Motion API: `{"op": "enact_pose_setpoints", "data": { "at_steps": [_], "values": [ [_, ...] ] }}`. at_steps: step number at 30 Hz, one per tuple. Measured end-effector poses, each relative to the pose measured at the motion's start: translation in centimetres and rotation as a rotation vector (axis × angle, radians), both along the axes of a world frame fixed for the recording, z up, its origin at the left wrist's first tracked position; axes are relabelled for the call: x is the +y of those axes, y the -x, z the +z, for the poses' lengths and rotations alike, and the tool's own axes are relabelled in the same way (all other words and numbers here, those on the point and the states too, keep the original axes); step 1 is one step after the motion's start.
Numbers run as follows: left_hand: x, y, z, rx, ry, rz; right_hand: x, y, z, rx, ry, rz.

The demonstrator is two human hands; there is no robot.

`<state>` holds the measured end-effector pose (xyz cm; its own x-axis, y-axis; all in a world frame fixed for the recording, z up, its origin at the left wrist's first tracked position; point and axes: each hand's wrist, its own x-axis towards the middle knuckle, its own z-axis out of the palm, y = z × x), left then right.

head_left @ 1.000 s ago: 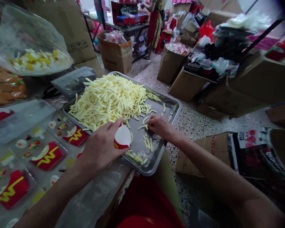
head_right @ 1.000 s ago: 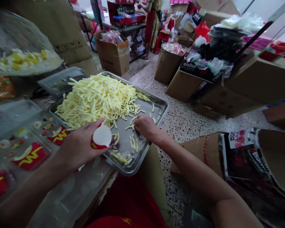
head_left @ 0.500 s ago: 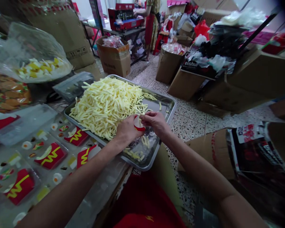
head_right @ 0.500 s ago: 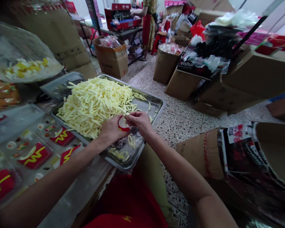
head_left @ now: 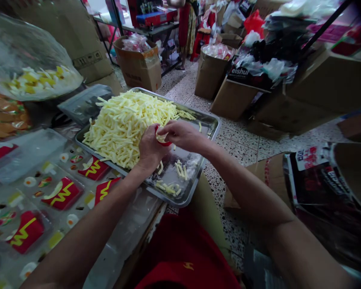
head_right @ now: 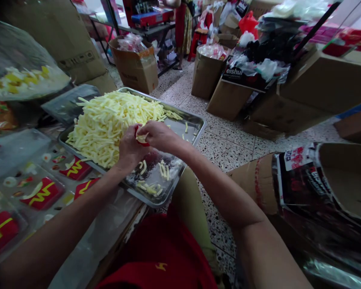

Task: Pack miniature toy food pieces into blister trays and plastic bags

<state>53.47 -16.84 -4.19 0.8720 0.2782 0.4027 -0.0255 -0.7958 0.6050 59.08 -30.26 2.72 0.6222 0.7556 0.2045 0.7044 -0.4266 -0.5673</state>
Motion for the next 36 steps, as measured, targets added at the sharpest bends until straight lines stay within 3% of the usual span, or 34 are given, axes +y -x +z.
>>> {"op": "enact_pose_setpoints", "data": {
  "at_steps": [2, 4, 6, 9, 11, 14, 17, 19, 21, 23, 26, 29, 31, 36],
  "values": [
    [0.4, 0.0, 0.2, -0.01, 0.122, -0.032, -0.6, -1.2, 0.5, 0.02, -0.105, -0.062],
    [0.7, 0.2, 0.7, -0.026, 0.208, -0.074, -1.4, -2.3, 0.0, -0.039, -0.125, -0.164],
    [1.0, 0.6, 1.3, -0.022, 0.248, -0.08, -2.1, -2.8, -1.5, -0.122, -0.002, -0.166],
    [1.5, 1.4, 1.9, 0.03, 0.24, -0.09, -2.8, -2.3, -4.2, -0.199, 0.288, -0.022],
    [1.8, 2.0, 1.9, 0.075, 0.206, -0.082, -3.1, -1.6, -5.5, -0.184, 0.336, -0.053],
    [1.7, 2.8, 1.7, 0.141, 0.098, -0.025, -3.3, -0.6, -5.4, 0.078, 0.085, -0.29],
    [0.9, 3.1, 1.8, 0.159, -0.045, -0.01, -2.7, 0.4, -4.0, 0.359, -0.207, -0.393],
    [0.3, 3.0, 2.0, 0.126, -0.105, -0.026, -1.5, 1.2, -2.9, 0.284, -0.24, -0.405],
    [-0.1, 2.8, 2.3, 0.086, -0.116, -0.037, 0.2, 1.9, -1.7, 0.094, -0.178, -0.42],
    [-0.3, 2.5, 2.5, 0.058, -0.096, -0.033, 1.8, 2.3, -0.4, 0.008, -0.061, -0.334],
    [0.3, 2.6, 2.6, 0.024, -0.04, -0.039, 2.4, 2.2, 1.6, 0.113, 0.092, -0.05],
    [1.7, 3.6, 3.1, 0.032, 0.018, -0.027, 0.1, 2.2, 2.4, 0.082, 0.025, -0.028],
    [3.0, 4.8, 3.7, 0.038, 0.026, -0.008, -2.3, 2.8, 1.7, 0.006, 0.05, 0.019],
    [5.9, 8.0, 5.2, 0.031, 0.019, 0.009, -5.9, 4.9, -1.8, -0.209, 0.526, 0.433]
  ]
}}
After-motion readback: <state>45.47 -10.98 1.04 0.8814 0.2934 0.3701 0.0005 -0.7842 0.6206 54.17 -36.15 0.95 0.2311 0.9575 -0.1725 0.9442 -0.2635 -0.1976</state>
